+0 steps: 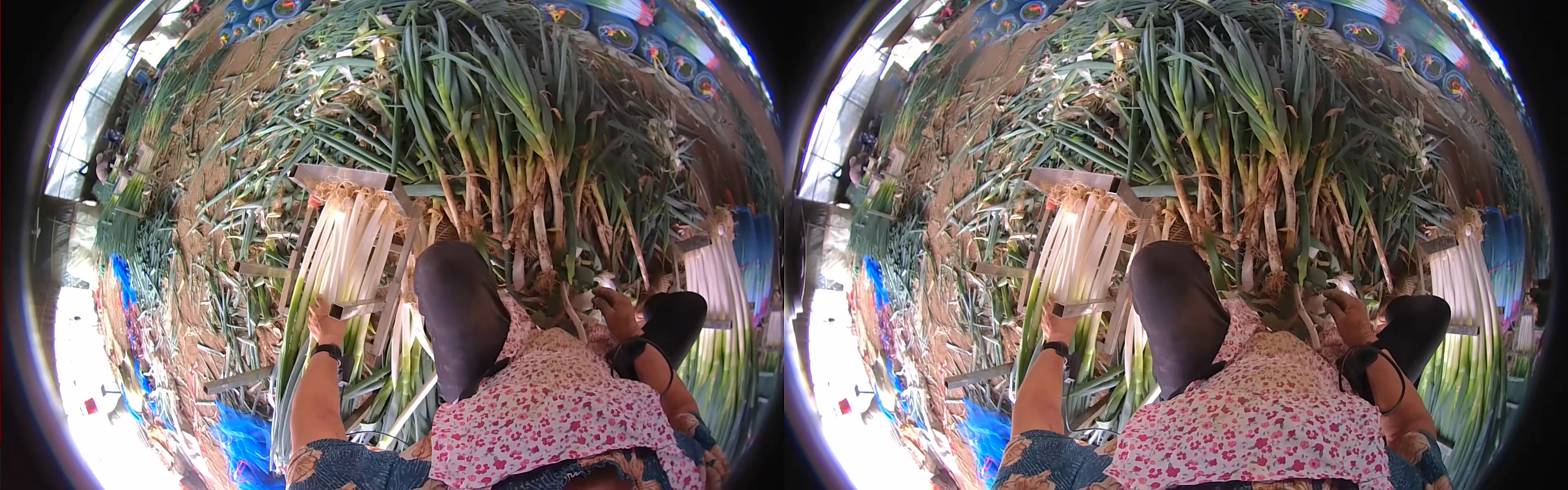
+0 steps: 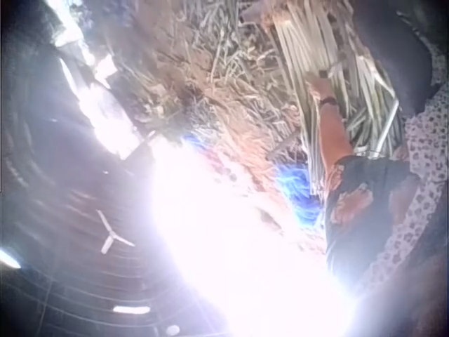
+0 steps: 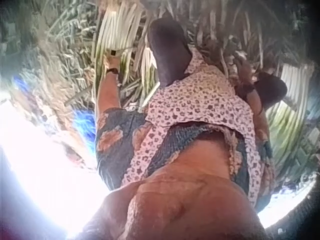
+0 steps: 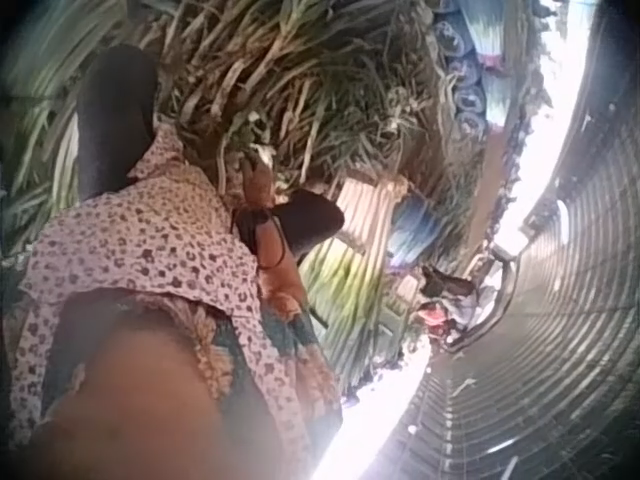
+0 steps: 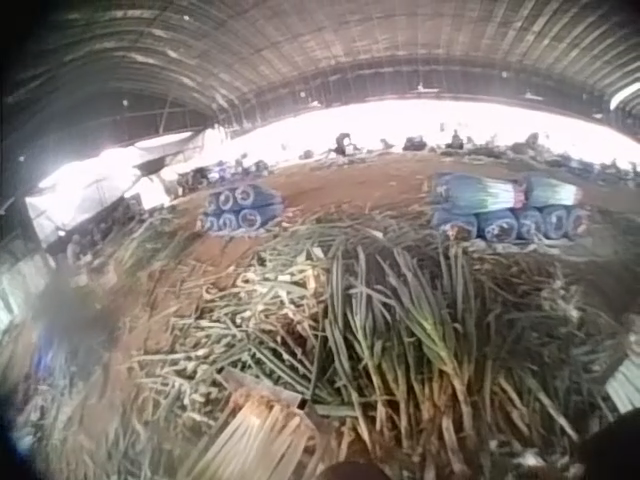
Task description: Cleaning and peeling leeks by hand in an agricultural processing shed.
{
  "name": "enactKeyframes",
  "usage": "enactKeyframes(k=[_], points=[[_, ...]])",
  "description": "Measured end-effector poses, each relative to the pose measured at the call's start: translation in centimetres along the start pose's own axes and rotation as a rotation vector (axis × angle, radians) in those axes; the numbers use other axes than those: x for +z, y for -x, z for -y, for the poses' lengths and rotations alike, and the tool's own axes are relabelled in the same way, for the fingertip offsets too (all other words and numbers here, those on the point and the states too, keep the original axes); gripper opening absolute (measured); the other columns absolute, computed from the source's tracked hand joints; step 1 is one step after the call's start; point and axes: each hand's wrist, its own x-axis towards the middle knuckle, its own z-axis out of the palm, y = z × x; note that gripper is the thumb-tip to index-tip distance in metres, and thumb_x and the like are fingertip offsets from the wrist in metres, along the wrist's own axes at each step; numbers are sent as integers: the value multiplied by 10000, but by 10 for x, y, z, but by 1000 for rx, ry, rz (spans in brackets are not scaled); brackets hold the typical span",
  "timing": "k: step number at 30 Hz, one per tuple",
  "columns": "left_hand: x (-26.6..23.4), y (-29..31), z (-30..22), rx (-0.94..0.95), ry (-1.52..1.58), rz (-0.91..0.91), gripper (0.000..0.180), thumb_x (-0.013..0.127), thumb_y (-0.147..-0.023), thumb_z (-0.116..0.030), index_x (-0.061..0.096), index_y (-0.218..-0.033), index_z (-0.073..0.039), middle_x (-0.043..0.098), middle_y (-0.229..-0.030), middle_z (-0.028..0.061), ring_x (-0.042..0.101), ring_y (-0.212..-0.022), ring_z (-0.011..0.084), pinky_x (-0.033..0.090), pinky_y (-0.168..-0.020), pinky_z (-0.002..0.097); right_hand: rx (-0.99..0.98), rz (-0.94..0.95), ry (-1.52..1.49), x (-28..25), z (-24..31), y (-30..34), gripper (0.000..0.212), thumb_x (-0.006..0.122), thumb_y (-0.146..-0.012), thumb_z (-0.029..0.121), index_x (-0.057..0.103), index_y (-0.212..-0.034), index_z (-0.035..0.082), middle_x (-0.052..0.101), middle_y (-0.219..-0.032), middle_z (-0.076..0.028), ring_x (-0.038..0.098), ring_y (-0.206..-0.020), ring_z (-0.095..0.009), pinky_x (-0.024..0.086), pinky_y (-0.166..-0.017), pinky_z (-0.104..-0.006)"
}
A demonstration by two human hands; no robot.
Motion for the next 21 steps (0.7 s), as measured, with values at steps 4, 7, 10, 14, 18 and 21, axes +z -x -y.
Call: enactKeyframes(k=[4,7,10,14,18,21], points=[[-9,-7,11,-23,57,92,988,791,-579,-449,311,-1366,-93,487,-1216,206,520,-1088,350,442,-907,403,-23,2,-34,1,-8,-1,243,577,-847,88,612,-1060,-26,658,-921,-113,604,-837,-151,473,-767,-275],[-22,-17,26,35,82,153,994,795,-578,-404,301,-1363,-45,544,-1176,216,552,-1067,338,460,-892,386,-117,22,35,0,4,0,249,576,-845,84,607,-1064,-28,656,-902,-109,602,-825,-148,472,-761,-271],[-59,-22,5,55,-65,138,942,768,-589,-284,298,-1361,-17,582,-1118,222,575,-1028,342,469,-882,381,-79,37,-11,-6,-4,-2,245,578,-840,76,605,-1060,-30,657,-895,-110,603,-823,-143,474,-757,-274],[-119,-25,39,57,-55,151,928,770,-575,-271,320,-1343,-7,583,-1109,236,578,-1020,353,477,-870,381,-159,46,-34,-7,-5,-7,235,581,-848,82,606,-1055,-26,657,-900,-109,604,-828,-137,478,-752,-272],[-202,-4,54,99,24,53,868,787,-569,-240,365,-1286,5,606,-1037,226,603,-961,344,491,-851,373,-166,97,-92,-6,-16,-12,226,576,-866,105,608,-1052,-19,650,-935,-105,600,-850,-149,479,-752,-291],[-271,42,39,206,108,5,762,772,-594,-131,396,-1243,0,627,-963,189,627,-902,296,519,-802,362,-144,132,-143,-11,-14,-11,229,572,-869,118,611,-1052,-13,644,-951,-102,592,-862,-157,474,-760,-310]])
